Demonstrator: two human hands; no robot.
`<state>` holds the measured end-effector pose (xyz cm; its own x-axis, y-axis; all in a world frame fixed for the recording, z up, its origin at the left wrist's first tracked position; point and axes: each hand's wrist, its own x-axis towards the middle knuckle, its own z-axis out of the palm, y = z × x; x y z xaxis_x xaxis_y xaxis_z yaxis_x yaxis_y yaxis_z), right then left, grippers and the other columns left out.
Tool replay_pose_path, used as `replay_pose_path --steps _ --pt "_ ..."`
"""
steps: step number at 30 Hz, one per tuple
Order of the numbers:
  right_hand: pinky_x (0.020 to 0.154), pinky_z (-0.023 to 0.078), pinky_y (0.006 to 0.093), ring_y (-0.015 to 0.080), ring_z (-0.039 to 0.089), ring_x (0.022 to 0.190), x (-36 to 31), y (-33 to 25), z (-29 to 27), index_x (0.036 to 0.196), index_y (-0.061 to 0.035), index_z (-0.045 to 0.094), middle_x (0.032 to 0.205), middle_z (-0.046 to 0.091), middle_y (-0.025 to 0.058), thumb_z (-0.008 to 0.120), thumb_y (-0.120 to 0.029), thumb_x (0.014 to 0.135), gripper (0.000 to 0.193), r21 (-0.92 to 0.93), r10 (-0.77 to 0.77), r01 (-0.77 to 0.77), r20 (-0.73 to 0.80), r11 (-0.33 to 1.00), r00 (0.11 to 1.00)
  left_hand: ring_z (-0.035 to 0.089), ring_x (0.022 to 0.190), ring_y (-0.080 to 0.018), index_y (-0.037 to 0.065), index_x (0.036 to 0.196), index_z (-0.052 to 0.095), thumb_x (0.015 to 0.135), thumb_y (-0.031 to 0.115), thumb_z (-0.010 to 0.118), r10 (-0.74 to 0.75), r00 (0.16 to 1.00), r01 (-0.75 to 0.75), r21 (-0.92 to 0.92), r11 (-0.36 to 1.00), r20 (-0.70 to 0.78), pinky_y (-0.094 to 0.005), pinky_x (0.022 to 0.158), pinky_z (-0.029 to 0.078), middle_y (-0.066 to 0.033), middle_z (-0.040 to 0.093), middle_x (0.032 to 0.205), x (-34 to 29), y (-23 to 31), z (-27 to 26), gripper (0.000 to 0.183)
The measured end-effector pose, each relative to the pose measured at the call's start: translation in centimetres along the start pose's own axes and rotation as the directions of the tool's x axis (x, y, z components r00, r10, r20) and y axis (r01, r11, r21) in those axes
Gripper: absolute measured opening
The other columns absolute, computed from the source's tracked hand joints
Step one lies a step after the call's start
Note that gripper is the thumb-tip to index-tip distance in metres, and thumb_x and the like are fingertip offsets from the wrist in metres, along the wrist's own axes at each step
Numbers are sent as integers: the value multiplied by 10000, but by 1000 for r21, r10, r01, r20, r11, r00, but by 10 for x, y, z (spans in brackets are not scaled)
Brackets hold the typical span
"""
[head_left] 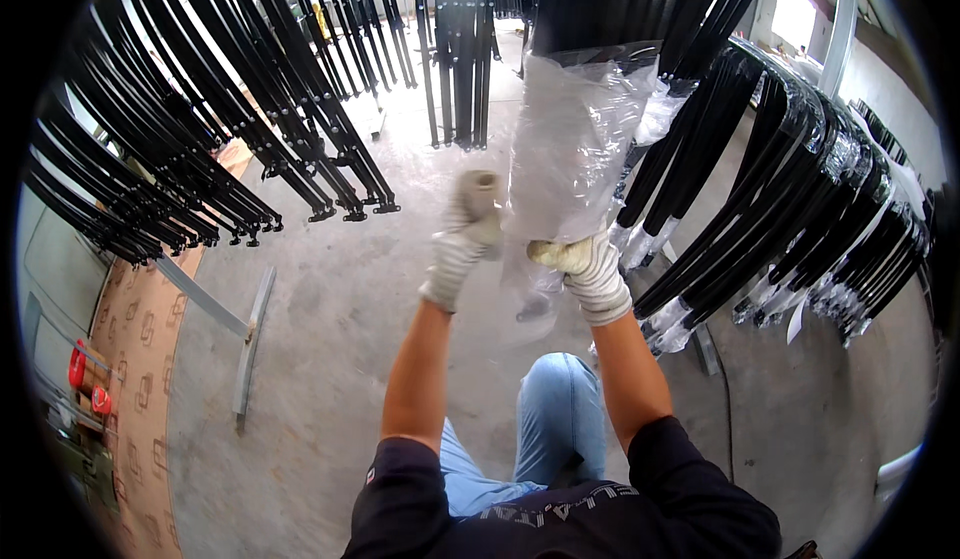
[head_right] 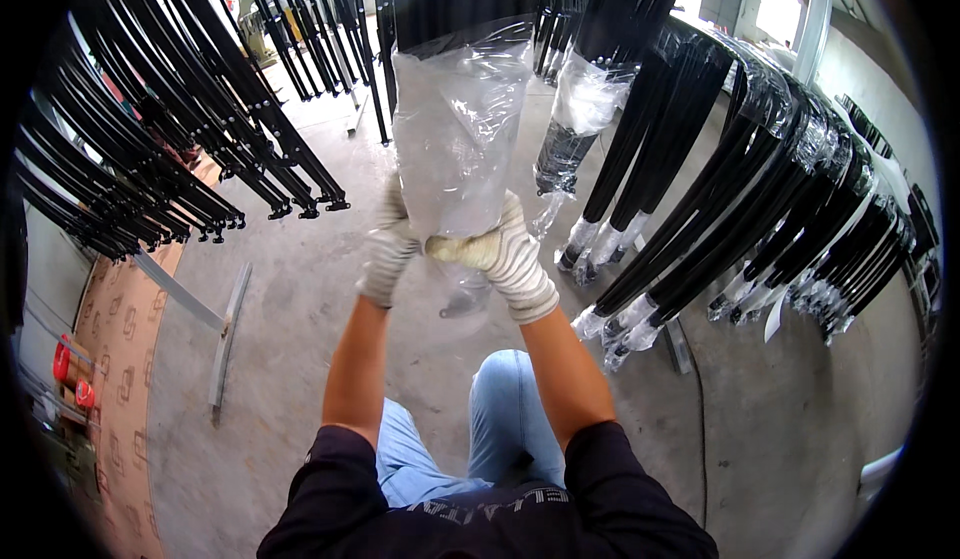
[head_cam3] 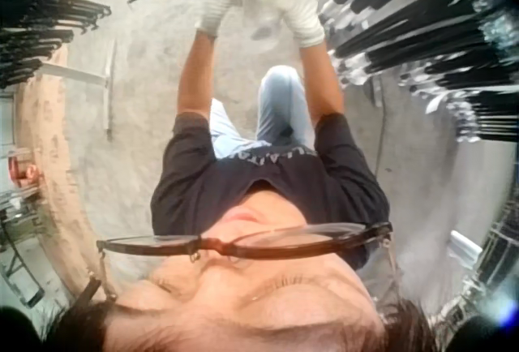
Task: The person wraps the ends of black curved metal rods with protective foam and plastic film, then gathers several rods together and continues wrapping them as a bundle.
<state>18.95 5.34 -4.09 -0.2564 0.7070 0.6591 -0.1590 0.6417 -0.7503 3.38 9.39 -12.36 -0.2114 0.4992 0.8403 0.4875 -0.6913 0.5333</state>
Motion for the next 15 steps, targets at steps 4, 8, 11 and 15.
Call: replay_pose_path --steps 4,8,11,15 --pt "651 487 267 141 592 714 0 -9 -5 914 -18 560 821 621 50 771 -239 515 503 -347 -102 155 168 925 981 497 784 -89 65 1116 406 711 73 658 -103 957 169 -233 958 273 -231 674 444 -40 505 995 -17 -7 58 477" --pt "691 475 288 215 590 797 3 -44 -7 944 -21 554 889 603 103 768 -319 505 572 -159 130 -121 50 980 990 494 820 -99 64 1133 394 716 77 651 -160 908 302 -342 890 386 -241 701 438 -46 493 1027 -34 2 91 490" --pt "798 432 353 255 545 905 2 -49 -19 1032 -43 515 945 577 127 749 -407 509 679 -482 188 -116 105 869 976 491 847 -107 64 1145 385 720 81 647 -173 888 348 -376 858 427 -249 721 433 -51 483 1051 -40 7 103 500" --pt "825 402 440 268 514 947 -3 -45 -32 1184 -67 385 984 543 131 739 -450 520 844 -707 9 127 185 696 983 487 883 -118 63 1162 372 725 85 640 -195 868 395 -398 828 457 -260 749 427 -58 471 1083 -45 6 106 513"
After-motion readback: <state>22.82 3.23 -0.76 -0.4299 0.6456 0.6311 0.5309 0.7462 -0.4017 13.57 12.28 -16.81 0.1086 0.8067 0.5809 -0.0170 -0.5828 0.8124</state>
